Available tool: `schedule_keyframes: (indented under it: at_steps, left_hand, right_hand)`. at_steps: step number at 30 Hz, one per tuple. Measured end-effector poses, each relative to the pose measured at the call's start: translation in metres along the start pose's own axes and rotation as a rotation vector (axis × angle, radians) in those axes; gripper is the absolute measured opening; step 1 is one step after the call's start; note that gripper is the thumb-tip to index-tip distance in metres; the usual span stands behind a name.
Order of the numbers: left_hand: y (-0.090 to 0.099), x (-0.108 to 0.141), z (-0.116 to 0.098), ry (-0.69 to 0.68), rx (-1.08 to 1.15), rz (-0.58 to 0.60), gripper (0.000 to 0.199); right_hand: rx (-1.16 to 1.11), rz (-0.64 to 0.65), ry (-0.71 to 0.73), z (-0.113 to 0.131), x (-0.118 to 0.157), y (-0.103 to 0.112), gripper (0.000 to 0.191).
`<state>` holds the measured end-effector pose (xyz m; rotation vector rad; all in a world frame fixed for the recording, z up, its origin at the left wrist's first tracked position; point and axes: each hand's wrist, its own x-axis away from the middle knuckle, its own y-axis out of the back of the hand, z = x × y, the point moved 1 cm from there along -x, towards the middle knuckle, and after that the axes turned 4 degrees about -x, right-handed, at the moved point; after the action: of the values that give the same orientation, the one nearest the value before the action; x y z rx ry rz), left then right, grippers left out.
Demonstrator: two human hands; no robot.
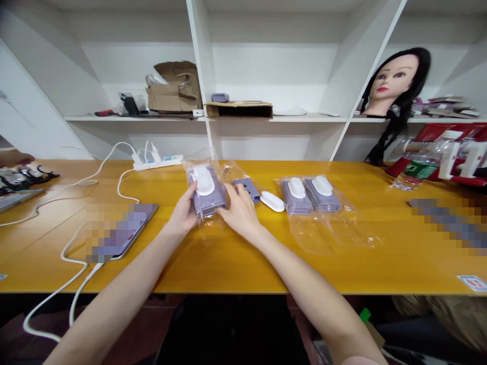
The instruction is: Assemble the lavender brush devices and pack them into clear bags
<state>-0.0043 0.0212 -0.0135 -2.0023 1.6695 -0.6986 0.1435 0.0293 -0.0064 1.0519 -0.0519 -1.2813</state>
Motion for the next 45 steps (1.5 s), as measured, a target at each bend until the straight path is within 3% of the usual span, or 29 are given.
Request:
schedule_keyframes:
  at_steps: [5,12,16,20,21,28,35,40,45]
  left_hand:
    - [-0.009,0.012,0.021,0.183,-0.084,0.075,0.022]
    - [-0.006,0.007,0.034,0.137,-0.106,0.06,0.004]
    - [-0.003,0.005,0.025,0.09,-0.125,-0.007,0.009]
    - [0.007,-0.003,0.002,0.075,-0.12,0.015,0.014]
    - [0.013,-0.006,-0.006,0.072,-0.124,-0.033,0.013]
    - [0.064,-0.036,-0.044,0.135,-0.261,-0.149,0.019]
    - [0.077,-0.048,-0.044,0.164,-0.372,-0.192,0.018]
    - [0.077,-0.058,-0.038,0.097,-0.516,-0.286,0.011]
    - [0.086,-0.066,-0.029,-0.024,-0.797,-0.389,0.004]
  right_hand:
    - [0.064,-0.027,-0.015,-0.005,-0.004,0.002,0.057]
    - [0.151,0.018,-0.079,-0.009,-0.01,-0.005,0.038]
    - [0.01,0.03,0.009,-0.015,-0.013,-0.009,0.048]
    - [-0.148,0.099,0.091,-0.022,-0.017,-0.001,0.067]
    - [-0.167,0.112,0.098,-0.024,-0.018,0.004,0.069]
    - [-0.076,-0.088,-0.122,-0.054,-0.036,0.033,0.035]
    - [0.04,-0.078,-0.232,-0.066,-0.036,0.035,0.025]
    - [0.073,0.015,-0.182,-0.061,-0.033,0.028,0.025]
    - [0.102,0.033,-0.127,-0.056,-0.031,0.027,0.029]
